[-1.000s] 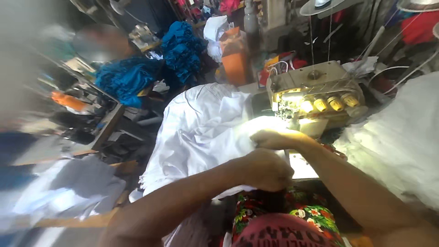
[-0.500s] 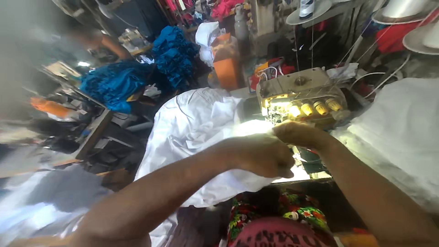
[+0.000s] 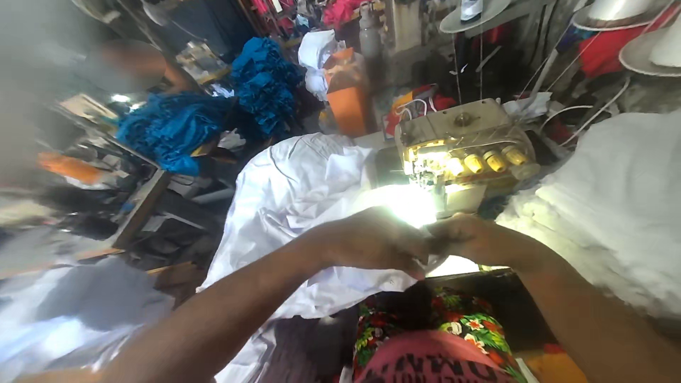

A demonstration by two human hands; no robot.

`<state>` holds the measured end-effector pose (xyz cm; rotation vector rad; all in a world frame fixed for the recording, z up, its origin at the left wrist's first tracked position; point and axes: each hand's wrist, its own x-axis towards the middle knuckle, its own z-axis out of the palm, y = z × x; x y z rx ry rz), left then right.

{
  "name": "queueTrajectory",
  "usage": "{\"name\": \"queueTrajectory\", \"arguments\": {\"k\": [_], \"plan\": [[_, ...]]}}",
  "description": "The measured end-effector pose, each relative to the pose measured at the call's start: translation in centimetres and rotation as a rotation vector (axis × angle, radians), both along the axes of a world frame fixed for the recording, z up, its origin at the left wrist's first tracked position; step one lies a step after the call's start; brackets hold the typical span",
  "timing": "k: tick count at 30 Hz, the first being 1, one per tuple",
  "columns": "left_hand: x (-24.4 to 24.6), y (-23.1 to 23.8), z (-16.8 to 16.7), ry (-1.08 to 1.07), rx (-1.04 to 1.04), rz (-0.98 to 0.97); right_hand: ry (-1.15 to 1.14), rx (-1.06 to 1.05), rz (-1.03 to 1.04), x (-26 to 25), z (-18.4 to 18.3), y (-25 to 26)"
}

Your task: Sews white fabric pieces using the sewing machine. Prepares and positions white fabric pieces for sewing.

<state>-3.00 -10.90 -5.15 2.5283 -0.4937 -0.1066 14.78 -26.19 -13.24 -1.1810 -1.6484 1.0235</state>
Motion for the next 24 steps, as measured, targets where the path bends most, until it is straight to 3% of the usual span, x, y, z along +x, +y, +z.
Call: {"name": "queueTrajectory", "arguments": {"k": [5,10,16,21,24], "plan": [[-0.5,2.1,-1.3,-0.217,0.323,0.093,-0.133,-0.049,-0.124,-0.7,-0.1,-1.5],[-1.0,0.9,-1.9,-0.233,0.167,0.059,-0.139,-0.075,-0.119,-1.2,0.0,-1.3],[-0.6,0.8,-1.9,-0.343,0.262,0.069,-0.155,-0.056,-0.135,-1.4,0.2,-1.3],[-0.4,1.2,-1.2,-0.305,0.374,0.052,-0.113,-0.05,-0.208,-1.4,0.6,-1.5],[-0.7,0.8,-1.2,-0.279,0.238,0.058,-0.113,-0.07,-0.243,-1.8,0.5,-1.5]]}}
